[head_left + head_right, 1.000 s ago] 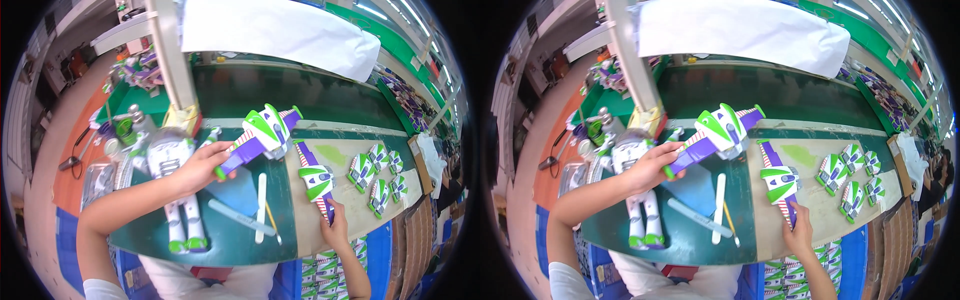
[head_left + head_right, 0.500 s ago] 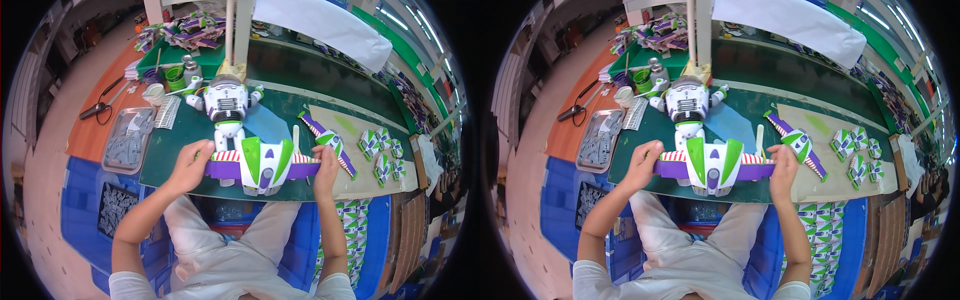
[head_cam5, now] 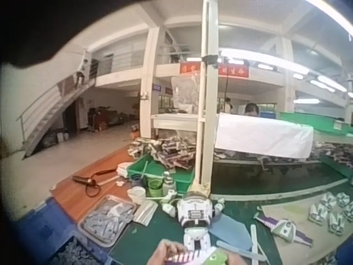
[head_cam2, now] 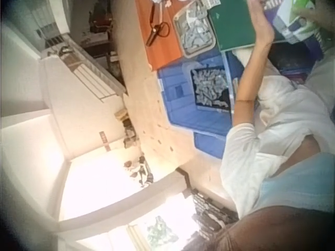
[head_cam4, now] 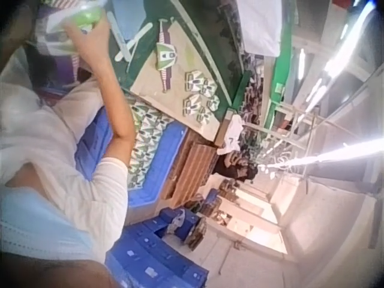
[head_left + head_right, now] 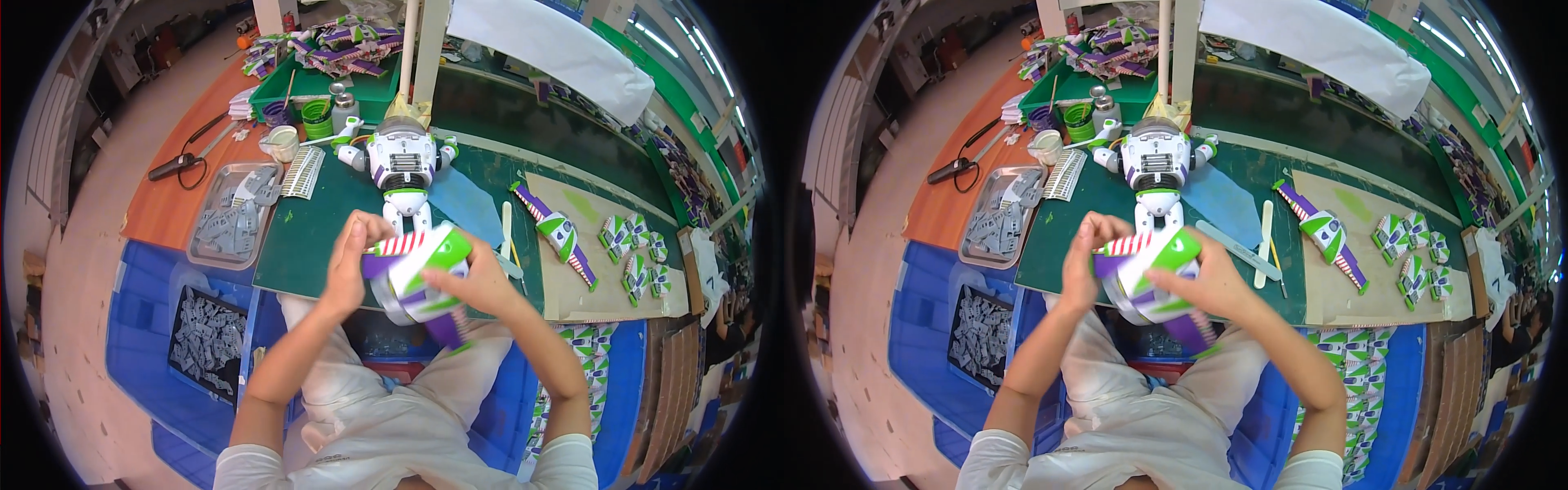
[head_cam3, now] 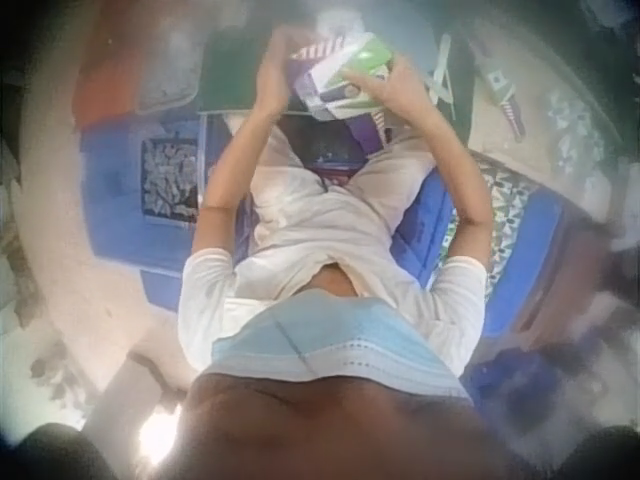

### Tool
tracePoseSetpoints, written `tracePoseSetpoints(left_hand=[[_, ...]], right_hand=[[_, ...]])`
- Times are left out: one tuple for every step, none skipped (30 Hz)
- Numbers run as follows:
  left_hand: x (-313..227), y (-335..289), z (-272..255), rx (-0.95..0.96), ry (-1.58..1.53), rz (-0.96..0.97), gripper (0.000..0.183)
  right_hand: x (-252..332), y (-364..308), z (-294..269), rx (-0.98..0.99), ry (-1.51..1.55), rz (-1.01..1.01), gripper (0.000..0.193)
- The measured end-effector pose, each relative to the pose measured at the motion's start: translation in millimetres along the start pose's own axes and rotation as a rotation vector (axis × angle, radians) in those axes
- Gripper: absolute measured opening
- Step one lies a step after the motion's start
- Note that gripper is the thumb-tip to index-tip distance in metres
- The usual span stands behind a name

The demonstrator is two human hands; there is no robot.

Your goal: The person assembles toy robot wings from plastic parts by hand, then finishes them by applying glue with a glue stick.

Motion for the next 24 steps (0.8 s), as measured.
tracePoseSetpoints(left_hand=[[0.6,-1.9,18.0,-0.041,-0.179,-0.078,0.049],[-0.5,-3.3,29.8,-0.083,-0.358,-0.156,0.056],[1.9,-0.3,26.7,-0.036,-0.309,-0.126,0.063],[2.4,-3.3,27.3,-0.036,-0.31,-0.129,0.063],[2.6,-8.2,28.6,-0.086,-0.297,-0.159,0.063],[3.9,-12.1,28.0,-0.136,-0.281,-0.183,0.064],[11.2,-23.1,25.4,-0.066,-0.35,-0.229,0.066],[19.0,-33.9,31.9,-0.095,-0.331,-0.258,0.068],[16.2,-34.5,35.9,-0.175,-0.428,-0.31,0.066],[11.7,-34.1,38.7,-0.255,-0.525,-0.361,0.064],[4.8,-27.4,37.2,-0.372,-0.577,-0.299,0.062],[-13.3,-16.6,37.9,-0.495,-0.626,-0.233,0.06],[-32.6,-9.0,37.3,-0.463,-0.588,-0.119,0.052],[-20.0,-6.6,31.6,-0.469,-0.585,-0.115,0.052],[-0.2,-4.0,20.1,-0.408,-0.499,-0.141,0.047],[7.5,1.2,15.5,-0.346,-0.419,-0.176,0.044],[14.9,4.6,14.7,-0.395,-0.549,-0.187,0.041],[16.6,6.9,11.6,-0.373,-0.539,-0.167,0.042],[17.0,9.2,9.8,-0.328,-0.568,-0.138,0.042],[16.4,11.7,8.0,-0.283,-0.597,-0.109,0.043],[17.0,12.1,5.0,-0.291,-0.589,-0.099,0.043],[18.1,11.9,1.4,-0.325,-0.532,-0.121,0.042],[18.0,11.9,-1.2,-0.359,-0.477,-0.143,0.042],[18.3,16.2,3.4,-0.355,-0.483,-0.132,0.042]], right_hand=[[-0.8,2.5,9.2,-0.198,0.355,0.081,0.035],[-3.0,4.0,8.4,-0.199,0.354,0.087,0.035],[-4.9,7.4,7.0,-0.226,0.404,0.08,0.034],[-8.4,9.8,5.4,-0.254,0.455,0.073,0.033],[-17.4,10.1,1.8,-0.316,0.548,0.013,0.034],[-13.5,15.5,-1.1,-0.315,0.549,0.011,0.034],[-5.2,20.2,-7.5,-0.466,0.686,-0.07,0.034],[0.7,21.9,-12.2,-0.618,0.82,-0.155,0.034],[3.8,20.6,-9.5,-0.681,0.737,-0.182,0.032],[5.1,16.5,-5.6,-0.622,0.399,-0.219,0.035],[6.1,12.5,-0.5,-0.551,0.063,-0.251,0.037],[17.6,10.1,6.8,-0.315,-0.195,-0.391,0.043],[25.4,3.9,18.9,-0.271,-0.227,-0.291,0.049],[27.2,0.5,21.5,-0.265,-0.223,-0.294,0.049],[32.4,1.0,26.6,-0.266,-0.333,-0.359,0.05],[34.6,0.8,30.1,-0.271,-0.447,-0.416,0.051],[36.5,0.4,33.9,-0.268,-0.495,-0.453,0.056],[37.2,0.6,36.9,-0.261,-0.485,-0.465,0.056],[38.5,0.6,38.1,-0.274,-0.5,-0.523,0.057],[40.1,1.4,38.8,-0.288,-0.516,-0.581,0.057],[41.2,1.9,38.9,-0.282,-0.512,-0.58,0.059],[39.2,5.2,38.6,-0.275,-0.506,-0.591,0.059],[35.3,9.3,37.4,-0.375,-0.537,-0.628,0.058],[31.2,14.8,33.6,-0.485,-0.581,-0.663,0.058]])
Point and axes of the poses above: each hand's wrist, its own y-axis towards the middle knuckle, its own z-axis out of the palm, x = y × z, the point moved 2 cm from there along y, towards the middle knuckle
